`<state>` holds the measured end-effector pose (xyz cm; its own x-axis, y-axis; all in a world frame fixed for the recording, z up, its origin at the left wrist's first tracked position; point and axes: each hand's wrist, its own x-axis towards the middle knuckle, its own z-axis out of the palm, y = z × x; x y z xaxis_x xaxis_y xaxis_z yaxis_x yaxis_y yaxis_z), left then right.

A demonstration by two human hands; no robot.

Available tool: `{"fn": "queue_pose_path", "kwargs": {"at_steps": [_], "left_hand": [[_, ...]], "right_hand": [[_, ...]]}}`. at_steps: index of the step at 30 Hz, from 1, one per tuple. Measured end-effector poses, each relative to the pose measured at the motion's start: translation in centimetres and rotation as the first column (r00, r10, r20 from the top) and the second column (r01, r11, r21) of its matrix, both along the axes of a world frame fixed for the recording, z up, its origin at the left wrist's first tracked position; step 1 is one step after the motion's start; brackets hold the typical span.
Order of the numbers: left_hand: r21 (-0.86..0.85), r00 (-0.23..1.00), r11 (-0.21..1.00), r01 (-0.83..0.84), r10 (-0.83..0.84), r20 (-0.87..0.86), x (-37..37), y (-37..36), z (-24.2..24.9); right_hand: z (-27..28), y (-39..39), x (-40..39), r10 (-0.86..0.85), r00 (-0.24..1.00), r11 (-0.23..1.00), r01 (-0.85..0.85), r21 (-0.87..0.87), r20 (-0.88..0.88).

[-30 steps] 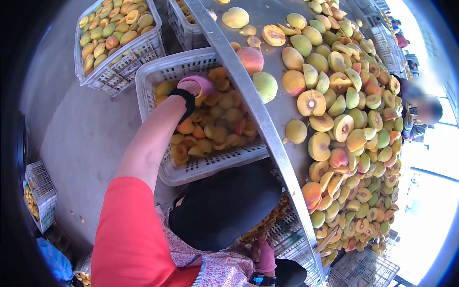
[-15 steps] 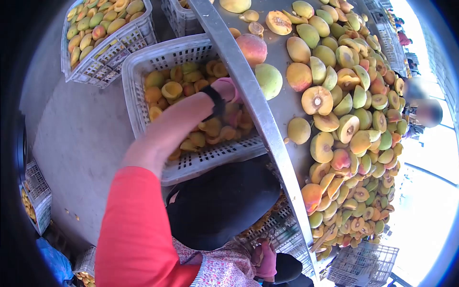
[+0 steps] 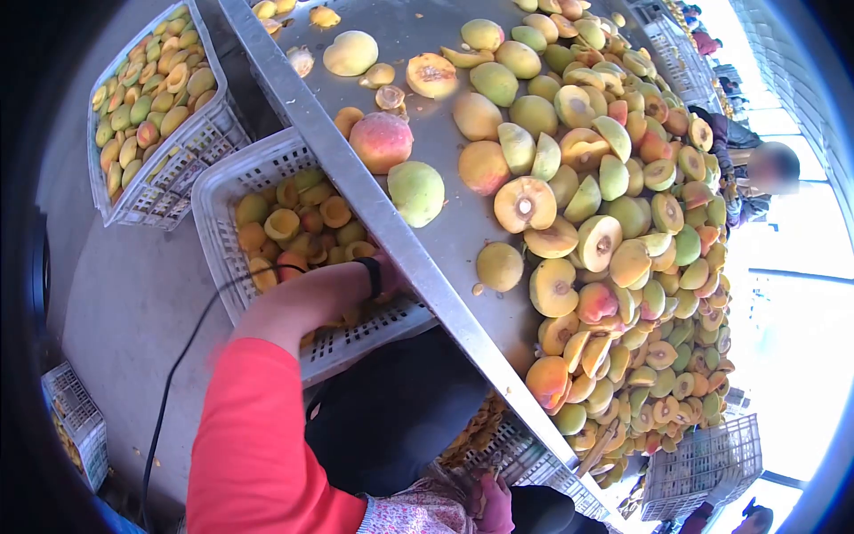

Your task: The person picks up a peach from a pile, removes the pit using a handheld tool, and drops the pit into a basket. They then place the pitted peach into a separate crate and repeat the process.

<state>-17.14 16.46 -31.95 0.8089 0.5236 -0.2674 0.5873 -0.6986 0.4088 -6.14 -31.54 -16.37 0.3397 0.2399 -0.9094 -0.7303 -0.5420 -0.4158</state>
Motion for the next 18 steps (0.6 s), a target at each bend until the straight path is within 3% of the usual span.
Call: {"fn": "queue_pose_path", "kwargs": {"at_steps": [6, 9, 12, 13, 14, 15, 16, 17, 18], "left_hand": [[-0.117, 0.999, 0.993, 0.000, 0.006, 0.048, 3.7, 0.0, 1.6], [-0.136, 0.995, 0.987, 0.090, -0.085, 0.042, 0.3, 1.1, 5.2], [-0.113, 0.992, 0.989, 0.093, -0.102, -0.072, -6.0, 3.3, 8.2], [0.003, 0.994, 0.999, 0.043, -0.043, -0.105, -6.9, 3.9, 0.9], [0.148, 0.988, 0.988, -0.051, 0.072, -0.139, -7.9, 4.7, -3.4], [0.140, 0.980, 0.977, -0.163, 0.176, -0.091, -8.7, 4.6, -2.4], [-0.132, 0.884, 0.945, -0.298, 0.325, 0.336, -9.3, 6.1, -16.6], [-0.282, 0.847, 0.934, -0.218, 0.325, 0.420, -9.4, 5.4, -18.1], [-0.232, 0.914, 0.955, -0.183, 0.252, 0.318, -8.6, 4.1, -14.9]], "right_hand": [[-0.7, -0.7, -0.5, 0.004, 1.000, 0.999, -0.002, 0.048, -0.026], [-1.4, -1.3, -0.6, 0.007, 0.999, 0.994, -0.002, 0.106, -0.048], [-2.2, -3.4, 0.1, 0.043, 0.996, 0.976, -0.026, 0.217, -0.073], [-2.8, -4.0, 0.6, 0.070, 0.994, 0.964, -0.045, 0.261, -0.085], [-2.4, -2.9, 0.3, 0.047, 0.997, 0.970, -0.032, 0.241, -0.058], [-1.7, -1.8, -0.2, 0.032, 0.999, 0.978, -0.027, 0.208, -0.019], [-1.1, -0.4, -0.3, 0.021, 1.000, 0.984, -0.025, 0.174, 0.021], [-0.6, 0.8, -0.6, 0.019, 0.998, 0.989, -0.027, 0.143, 0.056], [-0.4, 2.1, -0.6, 0.021, 0.996, 0.991, -0.032, 0.128, 0.090]]}}
